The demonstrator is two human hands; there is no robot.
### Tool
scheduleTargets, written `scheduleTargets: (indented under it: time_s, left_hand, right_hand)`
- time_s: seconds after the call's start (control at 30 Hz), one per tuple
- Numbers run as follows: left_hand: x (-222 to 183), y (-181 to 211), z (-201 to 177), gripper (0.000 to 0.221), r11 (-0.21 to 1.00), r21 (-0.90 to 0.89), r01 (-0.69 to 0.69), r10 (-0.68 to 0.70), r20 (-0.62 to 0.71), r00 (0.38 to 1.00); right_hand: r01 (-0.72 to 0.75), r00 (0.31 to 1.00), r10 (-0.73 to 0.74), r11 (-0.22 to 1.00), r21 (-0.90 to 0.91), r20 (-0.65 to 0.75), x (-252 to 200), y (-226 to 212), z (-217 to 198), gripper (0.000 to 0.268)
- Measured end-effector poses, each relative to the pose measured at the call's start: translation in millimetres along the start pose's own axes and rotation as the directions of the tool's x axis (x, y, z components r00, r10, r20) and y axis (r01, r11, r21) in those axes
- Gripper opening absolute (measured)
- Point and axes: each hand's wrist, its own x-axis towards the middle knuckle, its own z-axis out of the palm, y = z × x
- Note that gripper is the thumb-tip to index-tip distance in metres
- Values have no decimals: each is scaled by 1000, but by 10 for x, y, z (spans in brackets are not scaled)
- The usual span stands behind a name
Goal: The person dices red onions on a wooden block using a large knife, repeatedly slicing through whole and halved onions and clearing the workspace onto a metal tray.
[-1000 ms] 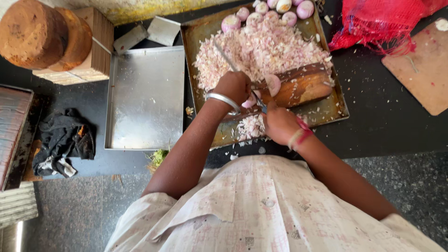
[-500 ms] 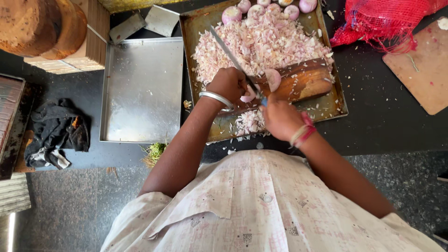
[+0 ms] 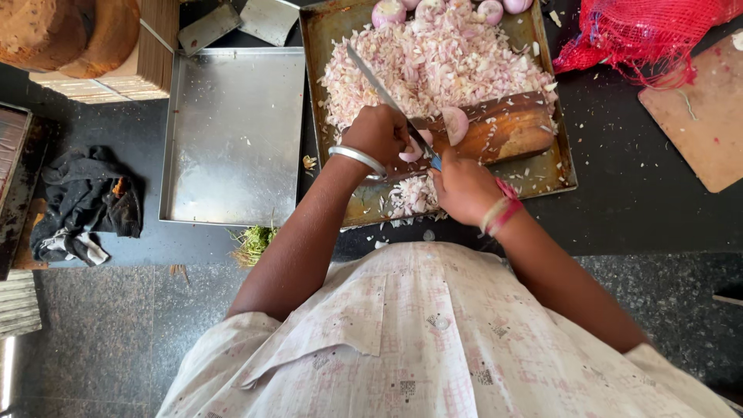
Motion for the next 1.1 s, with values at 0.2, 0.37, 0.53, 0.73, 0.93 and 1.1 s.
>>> scheduleTargets:
  time_s: [0.2,0.37,0.53,0.73,0.93,1.1]
  left_hand:
    - [-126,-73,-7,7,999,-50,22,-23,-34,999]
    - [-177,-74,-49,12,987,-150,50,-53,-12,999]
    - [-197,-43,-71,13,987,-147,57,-60,-22,998]
    - [-209,-115,6,11,986,-153,72,-78,-33,996]
    - [-185,-130,10,9,984,-167,65,-69,-16,997]
    - [-200,-103,-42,12,987,-155,33,-39,-37,999]
  right_hand:
    - [-75,997,74,997,-27,-5,-94,-106,-49,30]
    - [-79,996,80,996,-29,50,-52,-20,159,31]
    - [5,1000,-5,1000,23,2,-75,32,146,28]
    - [-7,997,14,997,80,-80,-123,-34,1,29]
    - [-101,989,106,993,-55,99,-35,-68,170,30]
    - [-37,999,37,999,-4,12,-83,-57,81,30]
